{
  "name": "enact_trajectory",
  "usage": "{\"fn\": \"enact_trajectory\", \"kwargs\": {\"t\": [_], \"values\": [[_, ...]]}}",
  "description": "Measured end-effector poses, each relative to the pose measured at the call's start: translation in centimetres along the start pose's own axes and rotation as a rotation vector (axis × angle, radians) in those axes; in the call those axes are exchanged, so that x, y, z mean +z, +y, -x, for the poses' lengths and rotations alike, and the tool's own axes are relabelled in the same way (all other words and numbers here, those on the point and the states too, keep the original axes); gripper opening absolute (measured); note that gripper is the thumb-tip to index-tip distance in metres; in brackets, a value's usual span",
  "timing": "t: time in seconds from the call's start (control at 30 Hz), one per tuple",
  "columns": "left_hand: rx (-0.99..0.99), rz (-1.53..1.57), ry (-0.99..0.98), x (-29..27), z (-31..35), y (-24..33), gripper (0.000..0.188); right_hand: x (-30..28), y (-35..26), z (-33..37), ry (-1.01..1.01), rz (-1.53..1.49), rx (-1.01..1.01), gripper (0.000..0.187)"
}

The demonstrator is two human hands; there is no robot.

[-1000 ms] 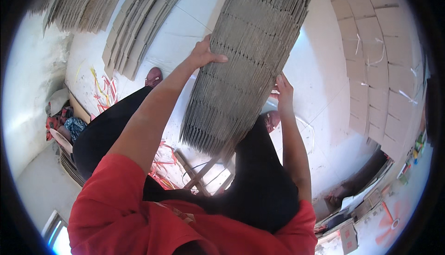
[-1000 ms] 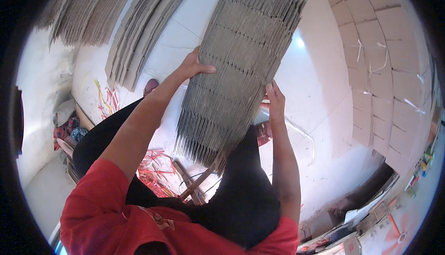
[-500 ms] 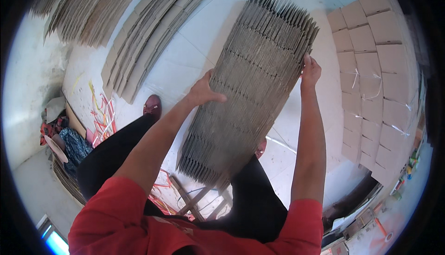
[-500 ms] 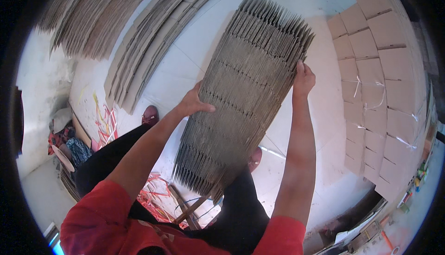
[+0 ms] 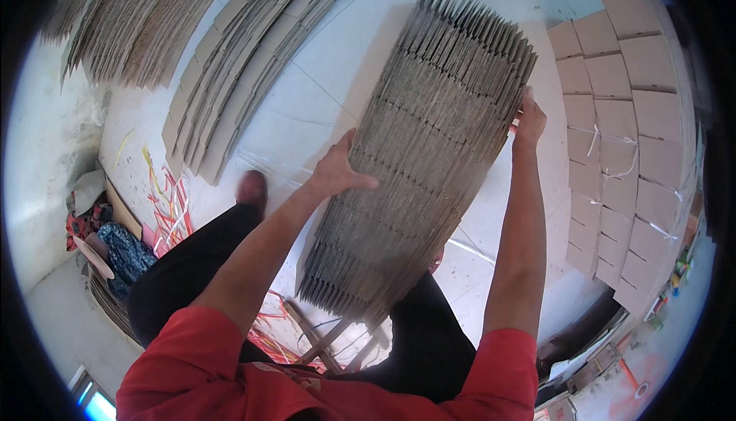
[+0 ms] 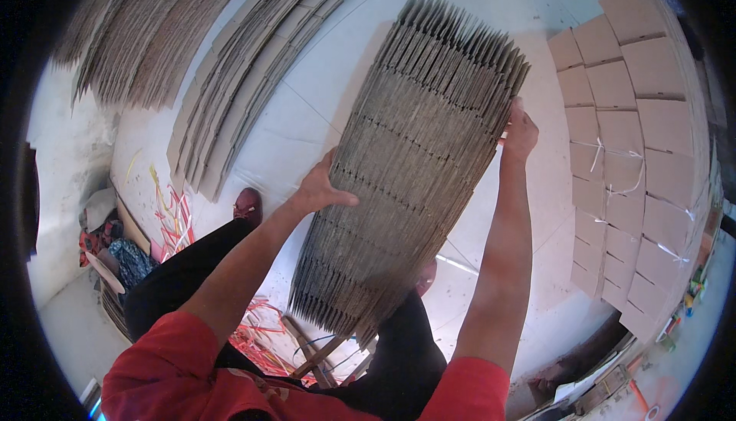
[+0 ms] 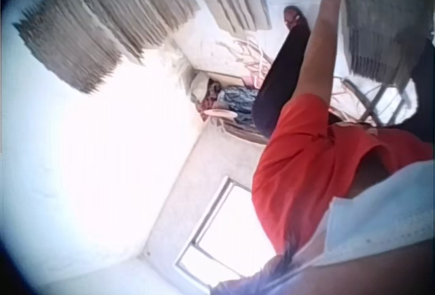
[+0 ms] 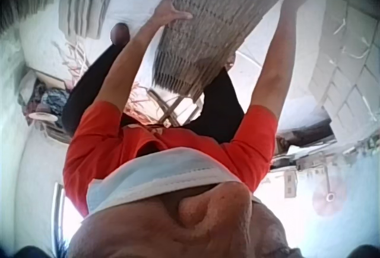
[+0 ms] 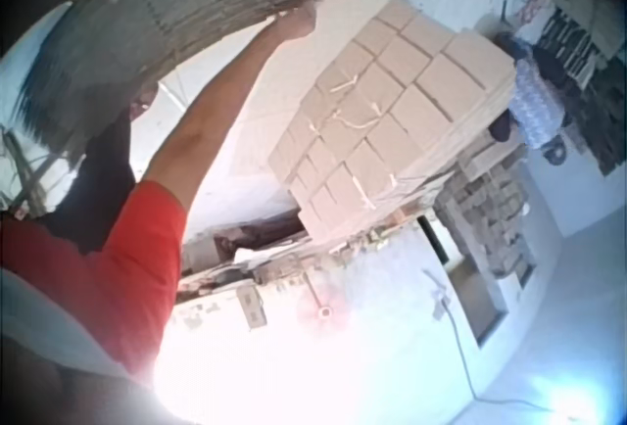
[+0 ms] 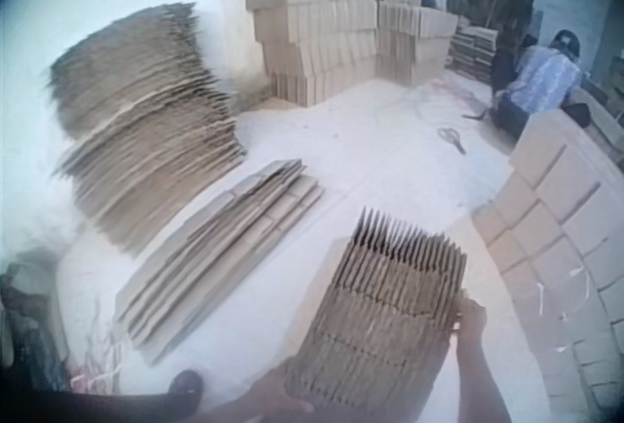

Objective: The person sits on the floor and bundles stacks of cardboard sheets using white plastic straps. They measure and cut the straps with scissors, wrap them around the stacks, and tie them securely.

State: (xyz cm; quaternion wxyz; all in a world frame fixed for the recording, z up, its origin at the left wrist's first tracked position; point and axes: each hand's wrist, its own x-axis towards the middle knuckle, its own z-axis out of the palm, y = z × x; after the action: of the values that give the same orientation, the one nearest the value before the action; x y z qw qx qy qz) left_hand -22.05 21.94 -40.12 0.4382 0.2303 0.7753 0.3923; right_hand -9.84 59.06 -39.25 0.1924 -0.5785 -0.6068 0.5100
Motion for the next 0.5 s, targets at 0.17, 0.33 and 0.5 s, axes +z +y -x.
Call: {"fn": "enact_trajectory", "kwargs": {"t": [0.17, 0.33, 0.5], "values": [[0.016, -0.013, 0.007, -0.4, -0.1, 0.0, 0.123, -1.8, 3.1, 2.5, -0.157, -0.153, 0.122, 0.078], [-0.025, -0.02, 0.008, -0.6, 0.6, 1.4, 0.121, -1.9, 2.0, -4.2, -0.103, -0.006, -0.388, 0.064], [-0.039, -0.021, 0.011, -0.4, 0.4, 1.9, 0.119, 2.0, -5.9, -14.6, -0.368, 0.283, -0.863, 0.051]]}}
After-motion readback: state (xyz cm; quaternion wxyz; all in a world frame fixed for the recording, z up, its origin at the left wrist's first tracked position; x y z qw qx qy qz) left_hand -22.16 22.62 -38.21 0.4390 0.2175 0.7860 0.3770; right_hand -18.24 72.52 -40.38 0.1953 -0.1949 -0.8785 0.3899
